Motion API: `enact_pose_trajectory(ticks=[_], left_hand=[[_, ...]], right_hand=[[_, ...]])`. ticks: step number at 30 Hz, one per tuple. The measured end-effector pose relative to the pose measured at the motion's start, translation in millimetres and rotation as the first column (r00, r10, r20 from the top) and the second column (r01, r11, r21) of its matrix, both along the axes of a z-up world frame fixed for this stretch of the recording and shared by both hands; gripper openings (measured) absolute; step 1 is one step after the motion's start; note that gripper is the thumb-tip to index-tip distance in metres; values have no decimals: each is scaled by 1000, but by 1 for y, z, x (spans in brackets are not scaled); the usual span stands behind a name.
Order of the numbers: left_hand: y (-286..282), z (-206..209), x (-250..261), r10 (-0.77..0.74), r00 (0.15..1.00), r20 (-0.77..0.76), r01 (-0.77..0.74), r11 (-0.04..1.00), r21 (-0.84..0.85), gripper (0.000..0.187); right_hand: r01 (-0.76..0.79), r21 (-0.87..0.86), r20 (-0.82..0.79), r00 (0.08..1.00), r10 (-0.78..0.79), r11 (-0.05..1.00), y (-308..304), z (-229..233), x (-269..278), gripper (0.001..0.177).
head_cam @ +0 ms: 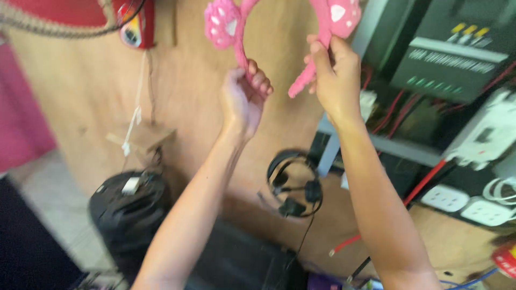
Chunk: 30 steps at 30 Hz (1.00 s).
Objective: Clean the desk using a handheld vacuum cleaner and organize items like headbands.
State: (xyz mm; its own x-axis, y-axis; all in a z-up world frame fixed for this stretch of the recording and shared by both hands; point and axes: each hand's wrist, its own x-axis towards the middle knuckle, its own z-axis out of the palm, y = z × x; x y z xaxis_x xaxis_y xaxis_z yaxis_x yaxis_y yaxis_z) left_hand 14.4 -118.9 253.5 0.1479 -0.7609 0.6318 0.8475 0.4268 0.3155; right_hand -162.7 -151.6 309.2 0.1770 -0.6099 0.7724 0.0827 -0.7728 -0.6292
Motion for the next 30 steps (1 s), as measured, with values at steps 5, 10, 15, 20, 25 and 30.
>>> enact_pose_trajectory(ticks=[5,10,15,20,25,30], left_hand=[[-56,75,-7,552,766,330,-527,833,-169,27],[-134,155,-22,812,394,430,-704,567,-427,32],[-208,227,-49,756,454,472,-692,633,-348,33],[-258,240,-59,797,332,504,-754,545,-366,36],[-301,220,-63,807,227,546,-806,470,-359,37],[-298,208,-54,779,209,590,-842,450,-296,44]], right_hand=[[211,-309,-85,965,-248,927,-37,86,-30,23],[394,-689,19,849,-528,608,-106,169,-65,15],[641,-739,352,631,-691,208,-230,254,-90,18],[645,-764,458,558,-692,14,-231,277,-80,10],[577,-796,224,563,-795,185,-252,272,-91,12],[542,-801,33,462,-886,253,-262,264,-98,13]])
